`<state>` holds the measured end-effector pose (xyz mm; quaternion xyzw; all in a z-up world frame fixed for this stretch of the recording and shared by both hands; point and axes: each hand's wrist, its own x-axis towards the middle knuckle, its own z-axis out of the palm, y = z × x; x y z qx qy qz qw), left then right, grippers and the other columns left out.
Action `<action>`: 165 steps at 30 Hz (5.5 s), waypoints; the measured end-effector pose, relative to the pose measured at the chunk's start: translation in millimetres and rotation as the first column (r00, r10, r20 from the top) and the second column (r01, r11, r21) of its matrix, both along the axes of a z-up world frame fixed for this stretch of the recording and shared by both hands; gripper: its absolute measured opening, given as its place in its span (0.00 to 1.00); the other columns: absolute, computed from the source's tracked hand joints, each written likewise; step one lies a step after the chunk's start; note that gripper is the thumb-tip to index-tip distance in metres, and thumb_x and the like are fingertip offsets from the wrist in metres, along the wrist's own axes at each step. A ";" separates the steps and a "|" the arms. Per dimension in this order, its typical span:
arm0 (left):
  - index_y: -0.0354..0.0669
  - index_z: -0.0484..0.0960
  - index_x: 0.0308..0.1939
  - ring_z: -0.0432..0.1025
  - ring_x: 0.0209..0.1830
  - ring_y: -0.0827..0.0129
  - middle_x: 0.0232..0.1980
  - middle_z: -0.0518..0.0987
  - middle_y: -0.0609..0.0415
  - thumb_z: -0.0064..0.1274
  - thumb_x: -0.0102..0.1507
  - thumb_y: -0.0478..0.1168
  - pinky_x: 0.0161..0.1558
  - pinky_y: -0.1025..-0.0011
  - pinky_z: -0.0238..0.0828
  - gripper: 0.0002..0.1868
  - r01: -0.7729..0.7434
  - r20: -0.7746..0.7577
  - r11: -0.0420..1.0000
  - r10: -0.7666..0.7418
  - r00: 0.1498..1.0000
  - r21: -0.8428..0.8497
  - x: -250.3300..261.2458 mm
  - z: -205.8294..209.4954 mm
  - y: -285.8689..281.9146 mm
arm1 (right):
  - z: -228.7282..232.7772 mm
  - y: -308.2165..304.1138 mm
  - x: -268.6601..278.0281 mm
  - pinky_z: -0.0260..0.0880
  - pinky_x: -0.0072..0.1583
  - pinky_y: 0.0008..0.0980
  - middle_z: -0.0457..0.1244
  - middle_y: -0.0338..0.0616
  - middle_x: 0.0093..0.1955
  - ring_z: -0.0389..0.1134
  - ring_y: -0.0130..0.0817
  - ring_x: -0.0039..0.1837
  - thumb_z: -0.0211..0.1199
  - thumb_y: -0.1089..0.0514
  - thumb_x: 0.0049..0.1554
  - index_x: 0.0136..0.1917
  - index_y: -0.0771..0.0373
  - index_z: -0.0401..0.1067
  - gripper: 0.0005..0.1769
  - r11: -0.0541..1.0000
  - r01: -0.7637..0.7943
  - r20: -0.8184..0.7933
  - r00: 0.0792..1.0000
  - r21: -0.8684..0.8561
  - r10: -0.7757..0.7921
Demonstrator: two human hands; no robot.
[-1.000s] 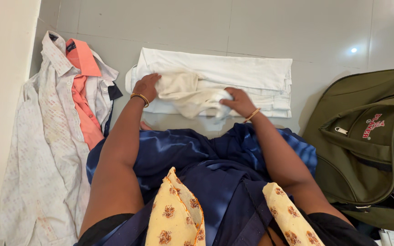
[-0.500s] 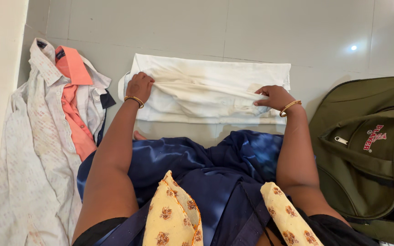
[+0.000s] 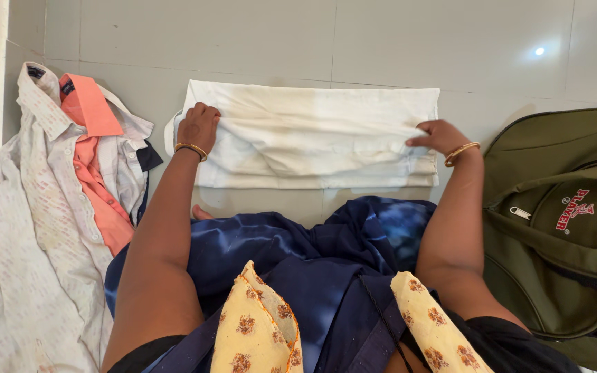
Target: The person folds a white long-sleeved shirt on the floor. They smooth the fabric, fold the sleeves inward, fold the sides, and then fold the shirt in half to create a neat rectangular bundle.
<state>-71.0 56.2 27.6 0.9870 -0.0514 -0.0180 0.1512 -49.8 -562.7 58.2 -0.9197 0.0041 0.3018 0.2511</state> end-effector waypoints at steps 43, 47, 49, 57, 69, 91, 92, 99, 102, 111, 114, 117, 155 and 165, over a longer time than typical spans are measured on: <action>0.51 0.89 0.38 0.70 0.44 0.67 0.34 0.81 0.59 0.64 0.63 0.47 0.55 0.64 0.61 0.07 -0.189 -0.006 0.895 0.204 0.979 -0.405 56.9 -15.7 -9.7 | -14.8 2.5 5.6 0.46 0.35 0.27 0.53 0.26 0.31 0.46 0.19 0.34 0.70 0.67 0.53 0.55 0.60 0.81 0.15 0.841 0.456 0.190 0.834 0.291 -0.518; 0.51 0.89 0.38 0.70 0.44 0.66 0.33 0.81 0.60 0.61 0.66 0.45 0.55 0.62 0.61 0.06 -0.198 0.051 0.900 0.236 0.970 -0.390 64.3 -23.4 -7.8 | -13.6 2.0 8.9 0.48 0.35 0.27 0.50 0.25 0.31 0.46 0.19 0.34 0.71 0.66 0.53 0.55 0.60 0.81 0.15 0.847 0.454 0.198 0.836 0.277 -0.512; 0.52 0.88 0.39 0.70 0.46 0.66 0.33 0.81 0.61 0.60 0.67 0.45 0.55 0.64 0.62 0.06 -0.197 0.074 0.883 0.251 0.965 -0.427 68.9 -28.1 -6.8 | -11.1 2.2 9.3 0.47 0.35 0.27 0.47 0.25 0.31 0.46 0.19 0.34 0.70 0.66 0.54 0.56 0.60 0.81 0.15 0.843 0.463 0.199 0.830 0.274 -0.520; 0.51 0.87 0.39 0.70 0.47 0.65 0.34 0.82 0.61 0.59 0.67 0.44 0.55 0.61 0.60 0.05 -0.205 0.078 0.897 0.254 0.964 -0.392 75.5 -43.4 -5.4 | -12.2 -0.5 10.7 0.45 0.37 0.25 0.47 0.22 0.32 0.45 0.17 0.35 0.69 0.68 0.56 0.59 0.62 0.80 0.17 0.772 0.462 0.209 0.783 0.436 -0.586; 0.50 0.86 0.38 0.70 0.47 0.64 0.36 0.82 0.62 0.59 0.67 0.42 0.55 0.60 0.59 0.04 -0.208 0.108 0.903 0.266 0.958 -0.377 71.9 -51.0 -9.0 | -38.6 -0.7 12.0 0.67 0.48 0.25 0.65 0.31 0.41 0.62 0.20 0.43 0.71 0.67 0.54 0.60 0.61 0.80 0.19 0.853 0.428 0.316 0.799 0.299 -0.512; 0.45 0.49 0.81 0.34 0.84 0.60 0.85 0.42 0.51 0.38 0.71 0.58 0.78 0.43 0.27 0.39 0.302 -0.100 0.950 -0.294 0.950 0.077 7.7 -16.2 -187.1 | -53.6 115.0 5.2 0.26 0.81 0.56 0.38 0.42 0.87 0.32 0.44 0.87 0.46 0.37 0.67 0.84 0.55 0.46 0.40 0.972 -0.055 0.523 0.835 -0.228 0.169; 0.45 0.49 0.81 0.34 0.84 0.60 0.85 0.41 0.51 0.37 0.71 0.58 0.78 0.44 0.27 0.38 0.296 -0.088 0.953 -0.290 0.953 0.069 8.0 -19.6 -184.0 | -53.2 116.1 4.5 0.26 0.81 0.56 0.38 0.42 0.87 0.33 0.44 0.87 0.46 0.37 0.67 0.84 0.55 0.46 0.40 0.971 -0.047 0.523 0.836 -0.233 0.166; 0.46 0.48 0.82 0.33 0.85 0.60 0.86 0.41 0.54 0.34 0.73 0.57 0.80 0.51 0.26 0.37 0.261 -0.076 0.965 -0.260 0.963 0.003 11.6 -29.1 -175.8 | -49.6 118.0 3.0 0.27 0.81 0.53 0.39 0.39 0.87 0.34 0.42 0.87 0.44 0.34 0.66 0.84 0.53 0.47 0.40 0.973 -0.029 0.523 0.839 -0.228 0.148; 0.47 0.48 0.82 0.33 0.85 0.60 0.86 0.41 0.55 0.34 0.72 0.59 0.80 0.51 0.26 0.38 0.218 -0.112 0.976 -0.215 0.970 0.015 8.3 -25.4 -172.1 | -49.7 117.2 2.7 0.27 0.81 0.52 0.39 0.39 0.87 0.34 0.42 0.87 0.43 0.33 0.66 0.84 0.53 0.47 0.41 0.967 -0.038 0.535 0.827 -0.253 0.172; 0.48 0.46 0.82 0.32 0.85 0.56 0.86 0.40 0.52 0.35 0.71 0.64 0.80 0.51 0.26 0.41 -0.023 -0.083 0.996 0.030 0.996 0.085 -2.0 -25.1 -144.2 | -55.7 115.9 4.1 0.27 0.81 0.52 0.39 0.40 0.87 0.34 0.42 0.86 0.43 0.32 0.65 0.84 0.53 0.48 0.41 0.965 -0.034 0.542 0.822 -0.260 0.175; 0.49 0.46 0.82 0.32 0.85 0.56 0.86 0.39 0.51 0.35 0.71 0.64 0.80 0.52 0.26 0.42 -0.102 -0.044 0.993 0.105 0.994 0.050 -0.4 -31.1 -129.1 | -55.8 115.6 4.0 0.27 0.81 0.53 0.39 0.40 0.87 0.34 0.43 0.86 0.42 0.32 0.66 0.84 0.54 0.47 0.41 0.962 -0.037 0.546 0.817 -0.269 0.185; 0.50 0.45 0.83 0.32 0.86 0.56 0.86 0.38 0.51 0.36 0.71 0.64 0.80 0.49 0.25 0.42 -0.174 -0.059 0.981 0.180 0.982 0.084 2.8 -31.1 -118.4 | -54.2 116.5 3.3 0.27 0.81 0.53 0.39 0.40 0.87 0.34 0.43 0.86 0.42 0.32 0.66 0.84 0.54 0.47 0.41 0.965 -0.038 0.544 0.820 -0.261 0.180; 0.61 0.51 0.81 0.34 0.84 0.52 0.85 0.41 0.54 0.35 0.69 0.62 0.78 0.44 0.27 0.37 0.070 -0.057 0.989 -0.063 0.996 0.127 10.4 -17.5 -205.9 | -55.7 124.6 34.4 0.29 0.81 0.59 0.40 0.42 0.87 0.34 0.44 0.87 0.46 0.34 0.67 0.84 0.54 0.48 0.40 0.973 -0.040 0.534 0.830 -0.226 0.158; 0.61 0.53 0.81 0.35 0.84 0.51 0.85 0.44 0.54 0.38 0.69 0.59 0.78 0.44 0.27 0.36 0.057 -0.005 0.989 -0.057 0.998 0.136 15.2 -34.9 -204.2 | -75.2 262.3 22.7 0.29 0.81 0.60 0.38 0.43 0.88 0.33 0.43 0.88 0.48 0.41 0.66 0.84 0.58 0.49 0.38 0.943 -0.306 0.594 0.737 -0.134 0.324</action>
